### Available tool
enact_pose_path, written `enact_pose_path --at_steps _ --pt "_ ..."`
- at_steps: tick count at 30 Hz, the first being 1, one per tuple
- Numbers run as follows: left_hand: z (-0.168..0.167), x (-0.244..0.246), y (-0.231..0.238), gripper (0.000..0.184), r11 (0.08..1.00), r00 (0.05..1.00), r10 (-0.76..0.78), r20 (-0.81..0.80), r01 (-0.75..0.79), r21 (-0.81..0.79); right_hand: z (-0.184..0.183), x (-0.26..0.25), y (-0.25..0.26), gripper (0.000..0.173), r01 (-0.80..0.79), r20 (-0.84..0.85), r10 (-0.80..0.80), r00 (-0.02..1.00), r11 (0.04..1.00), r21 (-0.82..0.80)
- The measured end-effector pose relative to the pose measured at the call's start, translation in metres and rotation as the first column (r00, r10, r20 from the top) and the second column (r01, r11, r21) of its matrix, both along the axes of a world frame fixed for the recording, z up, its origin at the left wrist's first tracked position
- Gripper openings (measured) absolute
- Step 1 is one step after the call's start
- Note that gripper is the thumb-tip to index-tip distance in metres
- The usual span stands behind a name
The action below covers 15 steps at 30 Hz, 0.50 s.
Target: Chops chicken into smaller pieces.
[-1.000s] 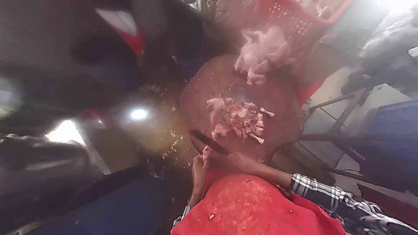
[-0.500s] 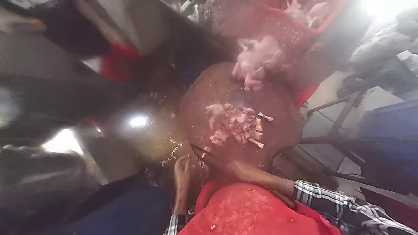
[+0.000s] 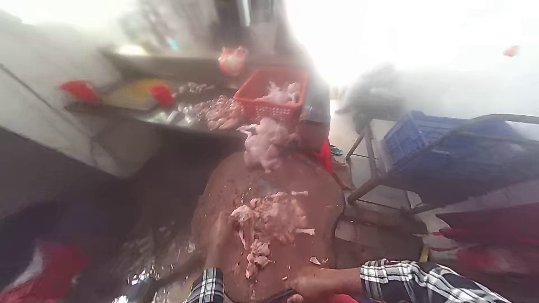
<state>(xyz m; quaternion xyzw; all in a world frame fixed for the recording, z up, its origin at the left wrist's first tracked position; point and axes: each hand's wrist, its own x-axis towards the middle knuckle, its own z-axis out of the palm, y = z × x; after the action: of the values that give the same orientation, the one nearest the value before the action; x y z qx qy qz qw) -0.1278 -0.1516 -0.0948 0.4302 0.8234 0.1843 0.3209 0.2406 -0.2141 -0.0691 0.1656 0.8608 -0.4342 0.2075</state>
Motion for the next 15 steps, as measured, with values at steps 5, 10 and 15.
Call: enact_pose_path --at_steps 5,10,15 --pt "0.003 0.002 0.019 0.051 0.940 0.939 -0.342 -0.022 0.342 -0.013 0.028 0.035 0.032 0.037 0.045 -0.072 -0.028 0.997 0.968 0.246" --pt "0.020 0.021 0.001 0.038 0.860 0.857 -0.493 -0.151 0.453 -0.235 0.012 0.110 0.072 0.041 0.001 0.023 -0.006 1.000 0.979 0.204" --pt "0.013 0.032 -0.021 0.054 0.810 0.823 -0.559 -0.105 0.515 -0.281 0.006 0.102 0.043 0.055 0.014 0.023 -0.011 1.000 0.987 -0.162"
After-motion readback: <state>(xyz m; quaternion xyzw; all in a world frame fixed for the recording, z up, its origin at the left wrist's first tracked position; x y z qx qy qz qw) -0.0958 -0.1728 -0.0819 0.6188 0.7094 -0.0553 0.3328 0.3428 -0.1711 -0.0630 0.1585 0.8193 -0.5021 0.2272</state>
